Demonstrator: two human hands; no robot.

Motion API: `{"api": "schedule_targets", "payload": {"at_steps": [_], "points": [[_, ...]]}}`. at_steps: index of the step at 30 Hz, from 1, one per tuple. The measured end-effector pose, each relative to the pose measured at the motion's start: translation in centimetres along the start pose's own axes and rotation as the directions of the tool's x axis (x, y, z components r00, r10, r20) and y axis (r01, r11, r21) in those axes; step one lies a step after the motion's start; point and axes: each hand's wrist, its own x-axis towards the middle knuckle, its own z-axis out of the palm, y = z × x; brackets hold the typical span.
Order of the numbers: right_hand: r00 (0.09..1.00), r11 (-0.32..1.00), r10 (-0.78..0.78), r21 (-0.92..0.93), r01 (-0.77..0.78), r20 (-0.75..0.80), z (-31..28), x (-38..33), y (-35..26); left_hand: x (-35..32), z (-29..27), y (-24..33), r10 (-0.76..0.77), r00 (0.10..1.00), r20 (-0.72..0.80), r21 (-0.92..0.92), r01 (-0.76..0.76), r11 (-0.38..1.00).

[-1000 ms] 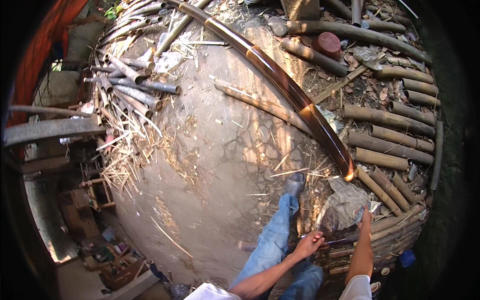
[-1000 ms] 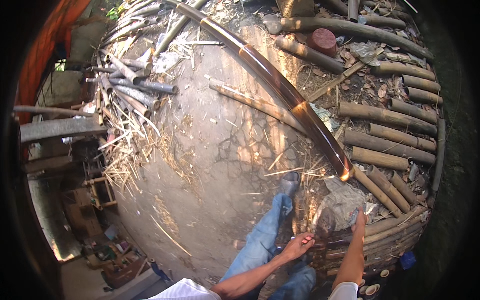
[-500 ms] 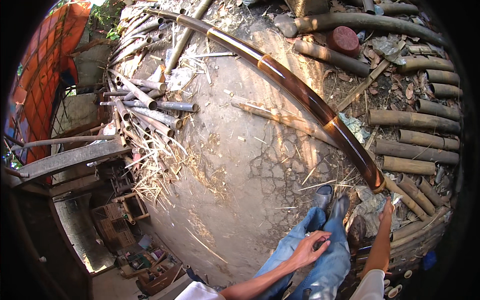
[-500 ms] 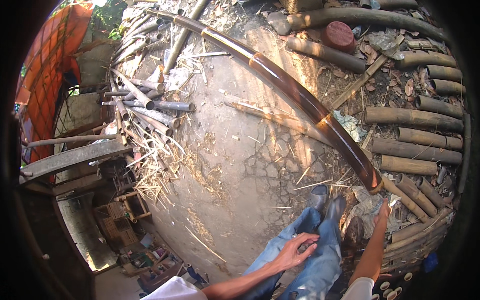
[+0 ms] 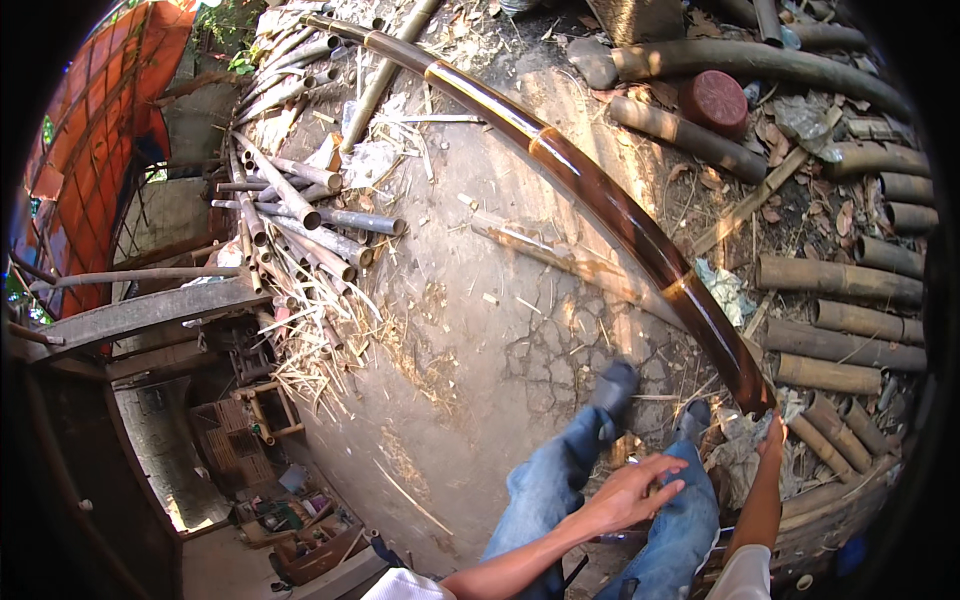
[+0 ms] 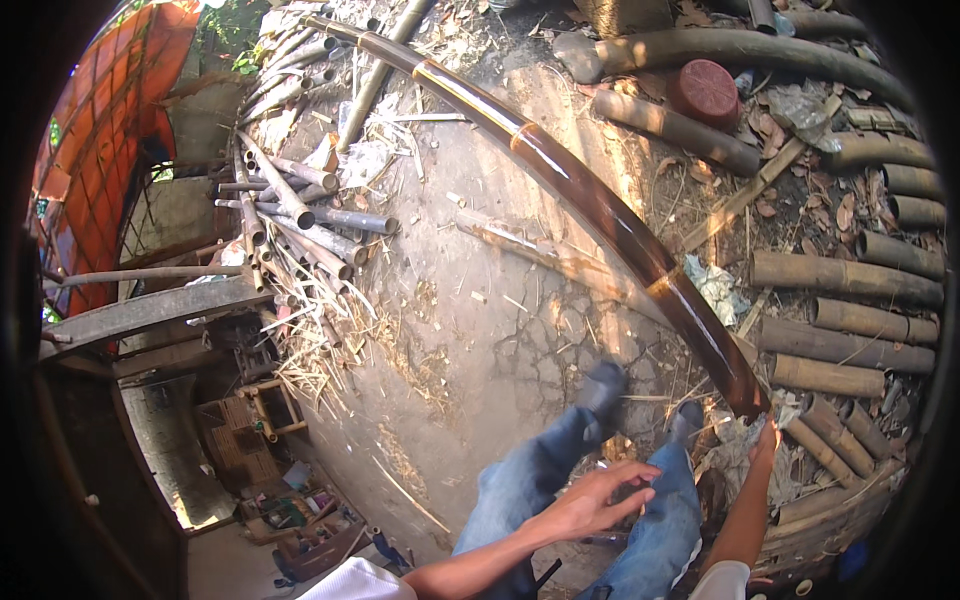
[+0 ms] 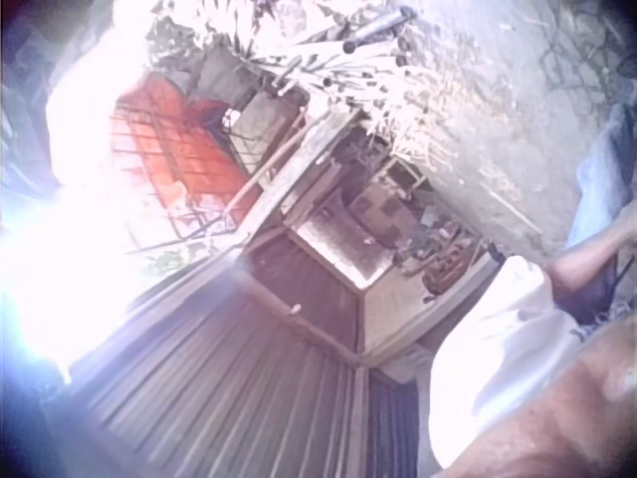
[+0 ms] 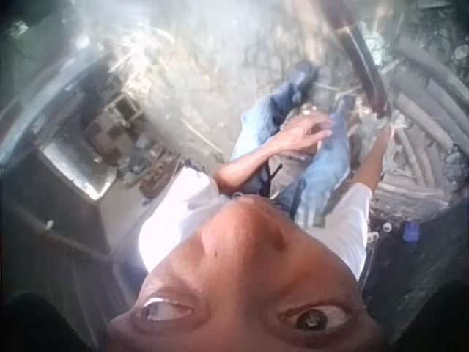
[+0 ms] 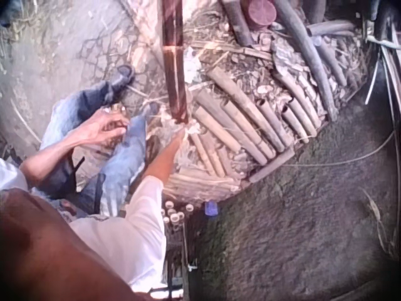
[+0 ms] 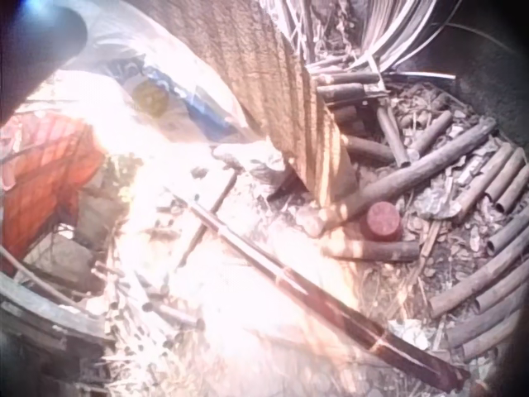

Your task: The person sits on the ground and rubs a long bamboo pole with a cloth to polish its surface. They rotate the pole and continue rubbing along its length, then stand briefly before resuming the same rubbing action on the pole.

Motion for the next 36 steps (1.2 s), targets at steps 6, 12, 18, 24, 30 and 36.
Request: {"api": "schedule_targets", "payload": {"at_steps": [6,12,18,24,30,36], "points": [[0.948,0.949,-0.209,-0.282,0.137,-0.241,0.2,2.2,2.0,3.5,-7.6,-2.3,-0.028,0.987,-0.158,-0.049,0.020,0.999],[0.928,0.965,-0.245,-0.166,0.205,-0.280,2.0,0.3,2.9,3.9,-14.4,-1.8,-0.037,0.990,-0.139,-0.067,0.028,0.997],[0.936,0.846,-0.310,-0.498,0.192,-0.165,12.0,-9.1,-3.5,5.1,-17.1,-1.8,-0.005,0.996,-0.090,0.019,0.007,1.000],[0.868,0.877,-0.317,-0.230,0.421,0.382,26.7,-18.6,-13.5,5.9,-18.2,-2.9,0.010,0.997,-0.074,0.026,-0.008,1.000],[0.774,0.835,-0.442,-0.108,0.540,0.453,48.8,-28.2,-23.8,7.0,-19.5,-3.2,0.030,0.989,-0.145,0.002,-0.030,1.000],[0.474,0.906,-0.422,0.348,0.240,0.772,66.3,-40.0,-29.4,7.2,-20.9,-3.9,-0.079,0.987,-0.140,-0.021,0.077,0.997]]}}
